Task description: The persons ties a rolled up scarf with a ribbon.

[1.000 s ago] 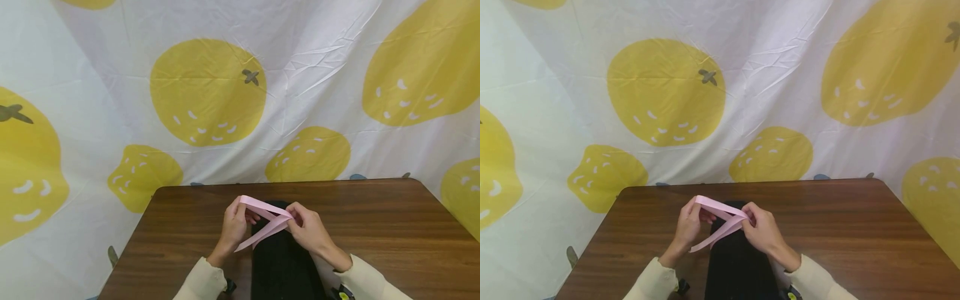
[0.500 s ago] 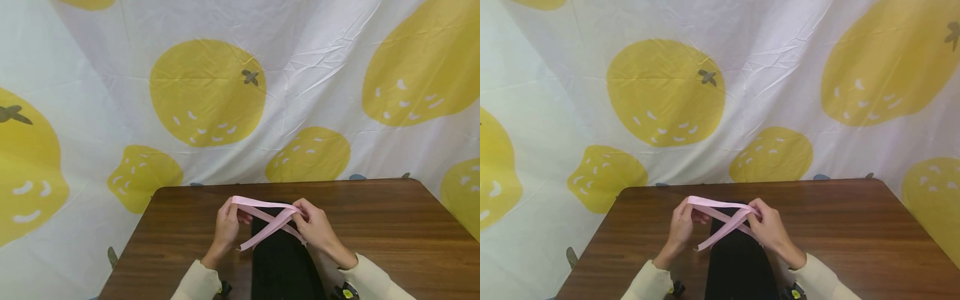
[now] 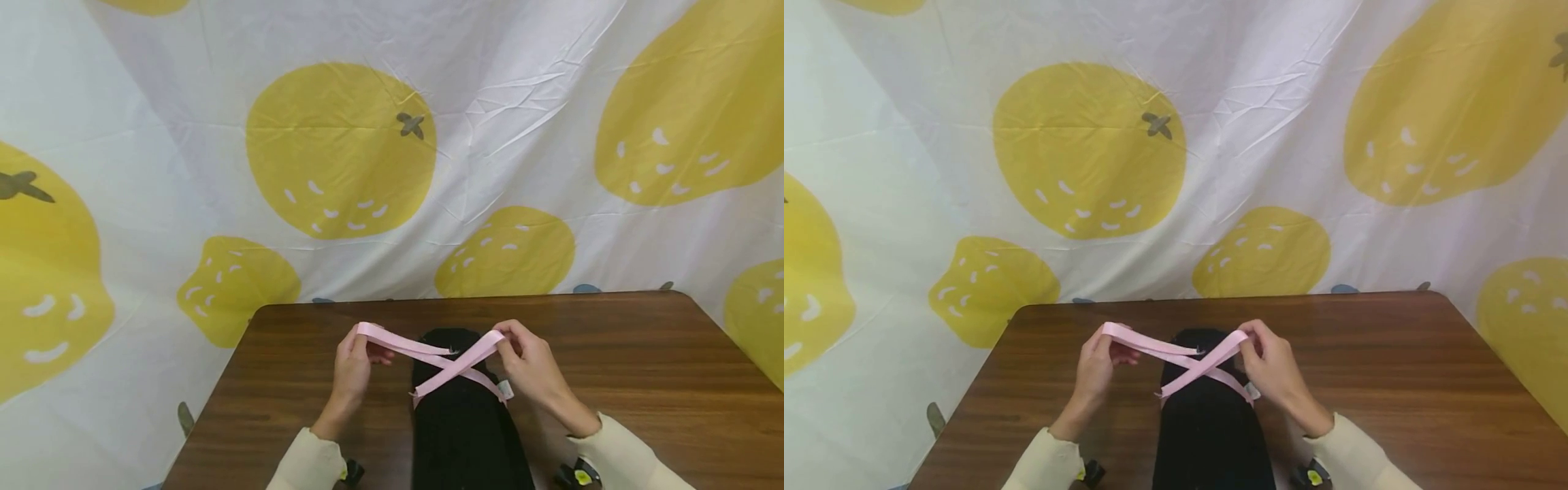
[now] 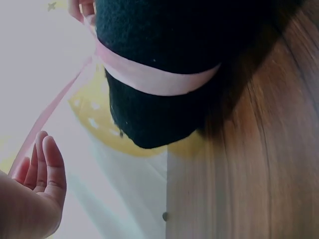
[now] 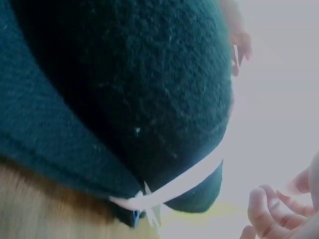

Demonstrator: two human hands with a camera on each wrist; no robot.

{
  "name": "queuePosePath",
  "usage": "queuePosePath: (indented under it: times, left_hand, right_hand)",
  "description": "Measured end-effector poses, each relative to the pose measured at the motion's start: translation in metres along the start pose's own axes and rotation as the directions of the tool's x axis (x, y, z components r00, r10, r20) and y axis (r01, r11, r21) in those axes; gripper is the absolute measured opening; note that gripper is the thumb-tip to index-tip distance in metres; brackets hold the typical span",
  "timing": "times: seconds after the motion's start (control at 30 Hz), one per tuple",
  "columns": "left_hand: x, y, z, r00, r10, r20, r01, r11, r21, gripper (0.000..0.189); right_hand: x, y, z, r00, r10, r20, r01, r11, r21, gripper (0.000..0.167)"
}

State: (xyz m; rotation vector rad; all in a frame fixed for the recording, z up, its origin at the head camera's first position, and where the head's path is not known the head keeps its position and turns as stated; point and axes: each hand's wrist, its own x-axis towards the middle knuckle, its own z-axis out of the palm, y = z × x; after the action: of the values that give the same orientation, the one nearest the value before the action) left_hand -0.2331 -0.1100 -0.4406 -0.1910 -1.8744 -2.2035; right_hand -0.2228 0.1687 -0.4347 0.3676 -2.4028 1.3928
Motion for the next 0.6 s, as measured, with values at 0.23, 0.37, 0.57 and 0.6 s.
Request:
queuePosePath:
  times: [0.23,0.37,0.57,0.6]
  left_hand:
    - [0.001,-0.004,-0.013,0.997,-0.074,-0.023,0.073,0.997,-0.027,0.034]
    - [0.0,-0.005,-0.018,0.994,-0.108,-0.029,0.107,0.993,-0.042,0.033]
    - [0.0,-0.001,-0.028,0.984,-0.168,-0.057,0.164,0.984,-0.067,0.036]
    - [0.0,0.0,-0.03,0.983,-0.176,-0.059,0.172,0.982,-0.072,0.036]
  right_hand:
    - [-0.001,0.007,-0.014,1.0,0.017,-0.015,-0.017,1.0,-0.025,0.012]
    - [-0.002,0.012,-0.021,0.999,0.037,-0.016,-0.037,0.999,-0.021,0.013]
    - [-0.004,0.02,-0.033,0.997,0.073,-0.005,-0.073,0.997,-0.037,0.015]
    - [-0.005,0.022,-0.036,0.997,0.08,-0.002,-0.08,0.996,-0.044,0.016]
